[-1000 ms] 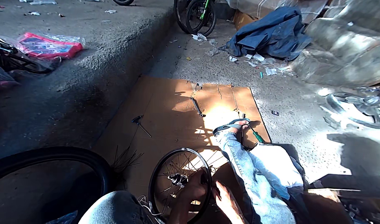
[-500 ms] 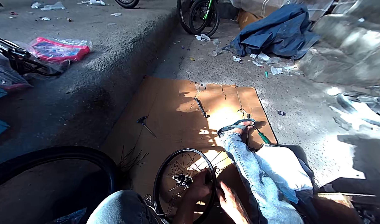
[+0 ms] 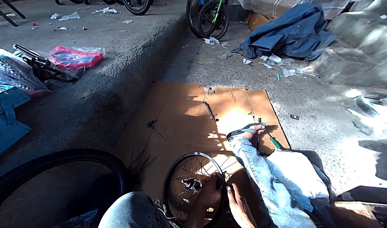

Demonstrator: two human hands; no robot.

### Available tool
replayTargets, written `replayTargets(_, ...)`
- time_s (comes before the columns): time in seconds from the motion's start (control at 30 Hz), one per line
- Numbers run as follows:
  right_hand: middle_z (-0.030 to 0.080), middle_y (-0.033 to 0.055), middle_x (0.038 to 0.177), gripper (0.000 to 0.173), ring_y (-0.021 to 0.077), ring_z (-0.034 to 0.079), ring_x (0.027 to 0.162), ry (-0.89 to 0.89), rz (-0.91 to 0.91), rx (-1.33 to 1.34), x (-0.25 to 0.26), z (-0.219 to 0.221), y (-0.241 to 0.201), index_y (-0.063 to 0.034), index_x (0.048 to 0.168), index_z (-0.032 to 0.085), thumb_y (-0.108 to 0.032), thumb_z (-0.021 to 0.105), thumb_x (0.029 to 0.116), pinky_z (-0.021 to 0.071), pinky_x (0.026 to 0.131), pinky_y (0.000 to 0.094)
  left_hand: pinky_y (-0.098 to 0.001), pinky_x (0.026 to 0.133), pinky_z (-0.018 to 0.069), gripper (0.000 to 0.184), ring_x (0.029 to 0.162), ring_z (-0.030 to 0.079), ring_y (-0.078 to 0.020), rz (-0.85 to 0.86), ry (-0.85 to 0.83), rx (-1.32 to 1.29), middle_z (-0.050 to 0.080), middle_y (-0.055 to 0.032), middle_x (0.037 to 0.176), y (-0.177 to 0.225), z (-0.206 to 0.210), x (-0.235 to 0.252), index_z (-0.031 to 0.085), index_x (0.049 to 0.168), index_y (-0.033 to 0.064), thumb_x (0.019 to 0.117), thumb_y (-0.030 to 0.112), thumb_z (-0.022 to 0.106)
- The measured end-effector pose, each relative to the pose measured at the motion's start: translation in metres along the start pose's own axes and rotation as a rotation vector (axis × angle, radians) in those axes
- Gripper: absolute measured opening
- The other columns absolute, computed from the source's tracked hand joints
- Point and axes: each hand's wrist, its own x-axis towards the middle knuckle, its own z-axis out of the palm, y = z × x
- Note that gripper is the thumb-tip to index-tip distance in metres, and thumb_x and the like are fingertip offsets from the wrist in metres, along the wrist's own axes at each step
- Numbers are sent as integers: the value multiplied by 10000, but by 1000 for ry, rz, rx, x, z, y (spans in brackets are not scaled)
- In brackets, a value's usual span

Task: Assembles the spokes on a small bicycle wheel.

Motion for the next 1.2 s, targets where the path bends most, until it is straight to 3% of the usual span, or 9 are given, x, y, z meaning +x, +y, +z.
replayTargets(0.17, 701, 123, 1105, 451, 269, 702, 998, -48, 111, -58, 13, 3, -5, -90, 1435, 479, -323, 521, 1051, 562, 890, 487, -490, 1046, 485, 321, 1159, 620, -322, 0, 577, 299, 679, -135, 1161, -3, 35, -22, 687, 1166, 52, 915, 234, 603)
replayTargets(0.3, 698, 114, 1111, 418, 267, 695, 1009, 19, 194, -26, 30, 2, 8, -110, 1442, 483, -315, 478, 1077, 555, 895, 487, -539, 955, 510, 448, 1212, 588, -373, -361, 733, 461, 618, -182, 1297, 4, 31, -38, 659, 1265, 51, 860, 238, 699)
replayTargets(0.47, 686, 162, 1209, 487, 296, 679, 1095, 40, 274, 49, 39, 1, 34, -90, 1491, 440, -348, 486, 1081, 526, 974, 497, -522, 1067, 429, 454, 1261, 602, -282, -632, 477, 552, 658, -105, 1339, 9, 2, -41, 608, 1387, 109, 964, 274, 606)
replayTargets(0.63, 676, 172, 1257, 496, 314, 670, 1148, 92, 339, -72, 35, -3, 24, -76, 1484, 453, -346, 508, 1072, 520, 987, 505, -509, 938, 561, 441, 1125, 700, -298, -637, 338, 436, 711, -117, 1233, 30, 0, -41, 517, 1468, 137, 1039, 234, 506)
replayTargets(0.7, 590, 173, 1412, 520, 308, 590, 1296, 141, 254, -313, 28, -5, 8, -55, 1489, 489, -323, 533, 1046, 484, 1074, 465, -479, 880, 586, 377, 1007, 726, -279, -637, 346, 117, 728, -141, 1117, 26, 5, -38, 574, 1372, 80, 1033, 239, 541)
replayTargets(0.8, 663, 178, 1275, 375, 339, 622, 1221, 218, -32, -410, 22, 4, -16, -56, 1274, 681, -274, 576, 988, 503, 1044, 465, -433, 721, 626, 293, 742, 744, -250, -608, 375, -282, 746, -144, 912, 8, 22, -35, 633, 1197, -11, 1051, 234, 565)
replayTargets(1.0, 666, 165, 1307, 467, 338, 566, 1313, -116, 82, -558, 31, 11, -69, -38, 1239, 697, -402, 504, 1021, 266, 1214, 551, -515, 914, 558, 306, 973, 709, -285, -507, 299, -184, 729, -154, 1034, 6, 22, -37, 721, 1117, 36, 1040, 286, 563)
replayTargets(1.1, 702, 158, 1241, 435, 311, 641, 1223, -221, 93, -380, 42, 20, -64, -60, 1239, 693, -394, 493, 1044, 464, 1078, 509, -515, 875, 569, 311, 937, 713, -275, -463, 231, -187, 731, -141, 996, 8, 15, -39, 724, 1077, 47, 1025, 320, 583)
replayTargets(1.2, 720, 105, 1131, 368, 206, 684, 1048, -407, 262, 206, 54, 31, -47, -62, 1248, 672, -345, 524, 1066, 543, 946, 422, -569, 980, 519, 372, 1152, 662, -329, -480, -52, 142, 698, -183, 1201, 43, -8, -55, 688, 1201, 27, 965, 300, 599)
